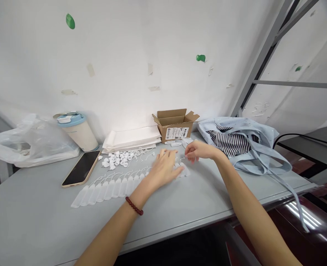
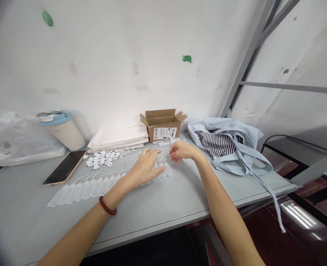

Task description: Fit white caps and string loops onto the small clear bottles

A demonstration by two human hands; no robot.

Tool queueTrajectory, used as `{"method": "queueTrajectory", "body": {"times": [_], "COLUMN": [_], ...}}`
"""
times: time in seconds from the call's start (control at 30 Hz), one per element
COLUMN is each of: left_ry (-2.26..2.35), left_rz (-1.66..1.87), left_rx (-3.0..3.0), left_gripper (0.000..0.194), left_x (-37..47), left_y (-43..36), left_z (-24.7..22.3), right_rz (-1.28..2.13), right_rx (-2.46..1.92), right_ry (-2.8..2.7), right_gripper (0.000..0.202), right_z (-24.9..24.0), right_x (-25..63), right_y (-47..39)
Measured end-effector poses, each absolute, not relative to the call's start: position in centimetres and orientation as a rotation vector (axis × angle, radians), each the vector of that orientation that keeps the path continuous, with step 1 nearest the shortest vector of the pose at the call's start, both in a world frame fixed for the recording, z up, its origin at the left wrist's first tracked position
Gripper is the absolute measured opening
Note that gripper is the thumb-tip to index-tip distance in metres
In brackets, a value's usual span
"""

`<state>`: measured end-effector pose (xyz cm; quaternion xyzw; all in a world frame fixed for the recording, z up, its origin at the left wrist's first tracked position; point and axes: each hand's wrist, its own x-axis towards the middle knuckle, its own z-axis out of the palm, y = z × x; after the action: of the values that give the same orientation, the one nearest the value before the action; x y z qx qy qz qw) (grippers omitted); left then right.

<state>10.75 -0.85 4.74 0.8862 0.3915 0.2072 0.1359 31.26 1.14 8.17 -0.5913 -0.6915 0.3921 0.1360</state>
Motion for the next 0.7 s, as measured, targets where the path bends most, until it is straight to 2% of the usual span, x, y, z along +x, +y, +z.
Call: {"method": "queueTrajectory", "body": {"times": [0.13, 0.23, 0.33, 0.43, 0.7], "left_ry": [1.341, 1.46, 1.469, 1.463, 1.473], "left_rz": [0.696, 0.623, 0.57, 0.511, 0.392], "left_rx": [2.501, 2.509, 2.522, 2.539, 2.561], "left_gripper": [0.038, 0.034, 0.033, 0.036, 0.037], "left_x": [8.1, 6.2, 5.3, 5.3, 5.2], "left_y": [2.0, 3.9, 5.0, 5.3, 5.4], "left_z": [4.9, 4.3, 3.5, 3.0, 3.0], "right_rz": [0.462, 0.31, 0.34, 0.516, 0.692], "right_rx": [-2.108, -2.205, -2.188, -2.168, -2.308], "right_ry": [-1.825, -1.782, -1.865, -1.985, -2.025], "right_gripper": [0.008, 0.013, 0.025, 0.031, 0.028], "right_z": [8.2, 8.1, 8.1, 8.2, 8.5], "right_x": [33.6, 35.5, 36.3, 35.9, 34.5], "right_y": [1.7, 1.9, 1.7, 1.5, 1.3]}}
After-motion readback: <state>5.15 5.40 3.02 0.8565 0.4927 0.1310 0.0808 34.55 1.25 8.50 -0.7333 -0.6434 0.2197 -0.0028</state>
